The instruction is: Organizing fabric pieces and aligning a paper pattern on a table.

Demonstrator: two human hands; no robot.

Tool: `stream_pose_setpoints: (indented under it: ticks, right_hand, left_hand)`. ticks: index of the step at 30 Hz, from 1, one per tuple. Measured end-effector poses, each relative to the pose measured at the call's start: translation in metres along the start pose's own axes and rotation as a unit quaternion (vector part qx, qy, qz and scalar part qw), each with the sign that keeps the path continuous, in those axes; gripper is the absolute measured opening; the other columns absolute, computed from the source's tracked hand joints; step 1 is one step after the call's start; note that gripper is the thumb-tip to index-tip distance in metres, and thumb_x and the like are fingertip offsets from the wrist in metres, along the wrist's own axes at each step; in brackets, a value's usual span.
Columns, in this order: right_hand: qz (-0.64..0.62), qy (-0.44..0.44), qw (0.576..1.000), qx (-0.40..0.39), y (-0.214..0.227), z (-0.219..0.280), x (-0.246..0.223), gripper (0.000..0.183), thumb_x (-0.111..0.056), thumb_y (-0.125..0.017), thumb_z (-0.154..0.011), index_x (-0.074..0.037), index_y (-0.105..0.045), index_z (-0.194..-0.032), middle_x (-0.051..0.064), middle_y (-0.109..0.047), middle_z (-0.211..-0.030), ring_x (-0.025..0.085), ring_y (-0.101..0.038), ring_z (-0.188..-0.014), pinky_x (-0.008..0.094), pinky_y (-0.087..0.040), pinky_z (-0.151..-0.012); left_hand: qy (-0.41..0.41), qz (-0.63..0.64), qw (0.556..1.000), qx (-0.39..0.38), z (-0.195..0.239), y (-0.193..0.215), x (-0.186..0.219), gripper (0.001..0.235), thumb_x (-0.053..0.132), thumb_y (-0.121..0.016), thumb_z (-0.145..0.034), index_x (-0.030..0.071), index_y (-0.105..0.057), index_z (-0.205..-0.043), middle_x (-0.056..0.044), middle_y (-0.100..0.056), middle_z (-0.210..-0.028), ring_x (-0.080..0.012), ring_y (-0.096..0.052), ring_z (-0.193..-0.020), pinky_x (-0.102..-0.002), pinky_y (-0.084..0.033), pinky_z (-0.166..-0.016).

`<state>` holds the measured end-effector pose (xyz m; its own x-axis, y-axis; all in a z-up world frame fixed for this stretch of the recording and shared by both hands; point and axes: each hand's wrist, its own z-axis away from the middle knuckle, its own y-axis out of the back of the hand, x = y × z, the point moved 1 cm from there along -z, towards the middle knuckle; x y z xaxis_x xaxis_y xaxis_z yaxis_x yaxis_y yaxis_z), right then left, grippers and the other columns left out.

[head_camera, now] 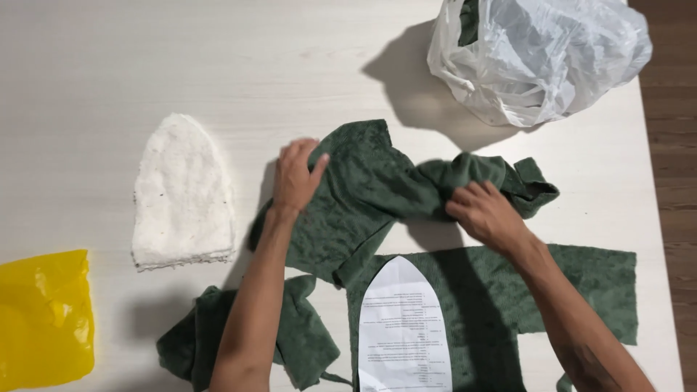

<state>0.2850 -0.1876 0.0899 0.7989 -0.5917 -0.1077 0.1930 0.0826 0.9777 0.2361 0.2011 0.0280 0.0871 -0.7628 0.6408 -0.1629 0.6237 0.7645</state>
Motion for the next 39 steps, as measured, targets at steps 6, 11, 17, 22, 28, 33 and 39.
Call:
stream_pose_setpoints:
  ticks: [6,11,17,22,28,33,39]
  right_hand:
    - [-0.111,-0.065,0.982,-0.138,-0.017,0.034,0.018,0.042,-0.019,-0.07,-0.081,-0.018,-0.069,-0.123,0.004,-0.063,-0.13,0.024,-0.061,-0.114,0.045,-0.048,-0.104]
    - [-0.278,-0.216,0.935,0.04,-0.015,0.002,0.044,0.037,-0.03,-0.068,-0.097,-0.02,-0.067,-0.133,0.006,-0.063,-0.129,0.026,-0.063,-0.119,0.044,-0.056,-0.102]
    - [0.018,-0.061,0.998,-0.001,-0.034,-0.024,0.071,0.071,-0.036,-0.088,-0.067,-0.018,-0.065,-0.131,0.004,-0.065,-0.116,0.026,-0.062,-0.116,0.059,-0.043,-0.111]
    - [-0.228,-0.349,0.909,0.023,-0.006,-0.03,0.086,0.05,-0.039,-0.077,-0.094,-0.008,-0.062,-0.131,0.013,-0.069,-0.119,0.027,-0.069,-0.103,0.05,-0.059,-0.1]
    - [-0.215,-0.2,0.911,0.291,-0.016,-0.067,0.121,0.099,-0.052,-0.085,-0.092,0.003,-0.036,-0.158,0.028,-0.045,-0.152,0.044,-0.054,-0.126,0.059,-0.051,-0.102]
    - [-0.154,-0.206,0.946,0.199,-0.017,-0.046,0.139,0.109,-0.058,-0.083,-0.085,0.002,-0.036,-0.162,0.033,-0.049,-0.142,0.045,-0.057,-0.118,0.058,-0.052,-0.093]
    - [-0.148,-0.337,0.929,0.041,-0.065,-0.018,0.165,0.065,-0.049,-0.082,-0.088,-0.001,-0.065,-0.127,0.022,-0.066,-0.116,0.035,-0.066,-0.097,0.047,-0.057,-0.08]
  left_hand:
    - [0.005,-0.123,0.992,-0.011,-0.057,-0.029,0.008,0.053,0.047,-0.078,-0.089,0.008,-0.067,-0.122,-0.017,-0.056,-0.141,-0.0355,-0.05,-0.132,-0.058,-0.039,-0.106]
    - [-0.108,-0.038,0.986,-0.123,-0.07,-0.047,0.006,0.025,0.02,-0.087,-0.071,0.011,-0.065,-0.081,-0.007,-0.066,-0.135,-0.0263,-0.057,-0.123,-0.051,-0.042,-0.102]
    - [0.012,0.383,0.877,-0.291,-0.057,-0.025,-0.06,0.05,-0.004,-0.077,-0.083,0.014,-0.031,-0.078,0.003,-0.034,-0.081,-0.0111,-0.035,-0.076,-0.027,-0.036,-0.068]
    - [0.022,0.391,0.917,-0.072,-0.063,0.007,-0.119,0.043,-0.009,-0.08,-0.067,0.013,-0.045,-0.078,0.008,-0.043,-0.083,-0.007,-0.045,-0.082,-0.023,-0.045,-0.078]
    - [0.1,0.033,0.988,0.114,-0.065,0.073,-0.061,0.041,0.01,-0.095,-0.065,0.009,-0.075,-0.1,-0.017,-0.05,-0.137,-0.0293,-0.046,-0.129,-0.045,-0.041,-0.112]
    - [0.088,-0.195,0.975,0.053,-0.038,0.035,-0.031,0.075,0.049,-0.085,-0.076,0.016,-0.059,-0.139,-0.02,-0.025,-0.163,-0.0387,-0.021,-0.149,-0.065,-0.013,-0.118]
    - [-0.092,-0.211,0.972,-0.055,0.01,-0.028,-0.031,0.091,0.076,-0.06,-0.089,0.02,-0.042,-0.159,-0.01,-0.017,-0.172,-0.0315,-0.01,-0.158,-0.066,0.0,-0.123]
